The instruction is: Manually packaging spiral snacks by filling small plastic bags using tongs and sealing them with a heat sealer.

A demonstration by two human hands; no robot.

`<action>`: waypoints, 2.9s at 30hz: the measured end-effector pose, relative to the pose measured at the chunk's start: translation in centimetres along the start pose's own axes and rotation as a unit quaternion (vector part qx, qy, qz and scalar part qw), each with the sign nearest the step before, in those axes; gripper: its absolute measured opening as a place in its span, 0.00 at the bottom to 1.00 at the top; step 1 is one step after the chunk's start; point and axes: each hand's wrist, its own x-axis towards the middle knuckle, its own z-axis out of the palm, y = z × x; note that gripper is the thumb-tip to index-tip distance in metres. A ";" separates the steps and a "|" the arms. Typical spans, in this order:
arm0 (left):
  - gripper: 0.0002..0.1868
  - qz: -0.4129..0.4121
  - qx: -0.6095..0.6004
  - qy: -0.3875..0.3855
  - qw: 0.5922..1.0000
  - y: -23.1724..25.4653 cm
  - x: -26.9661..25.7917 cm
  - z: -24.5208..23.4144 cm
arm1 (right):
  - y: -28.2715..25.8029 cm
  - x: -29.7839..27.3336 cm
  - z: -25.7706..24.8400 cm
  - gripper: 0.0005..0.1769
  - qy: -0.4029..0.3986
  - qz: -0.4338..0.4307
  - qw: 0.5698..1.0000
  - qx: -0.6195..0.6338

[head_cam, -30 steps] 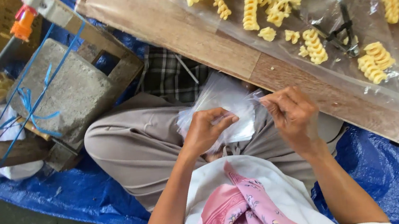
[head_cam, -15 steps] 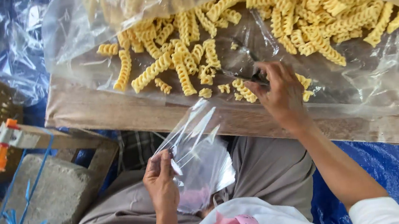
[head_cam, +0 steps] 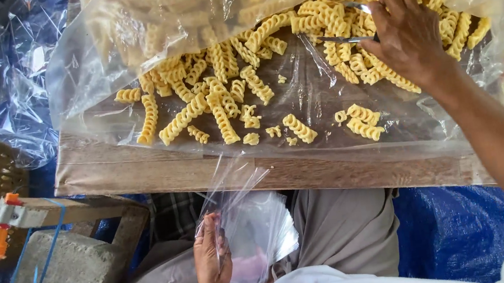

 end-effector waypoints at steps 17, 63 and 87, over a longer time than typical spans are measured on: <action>0.19 -0.061 0.005 -0.063 0.996 0.9 3.1 13.4 | 2.0 1.5 -9.6 0.22 0.009 -0.177 0.960 -0.217; 0.34 -0.252 -0.349 -0.441 0.787 -0.4 5.2 17.4 | 11.5 2.8 -2.5 0.09 -0.003 -0.262 0.874 -0.409; 0.38 -0.185 -0.262 -0.413 0.852 0.4 4.3 17.0 | -2.5 0.9 -24.2 0.11 0.285 -0.434 0.836 -0.176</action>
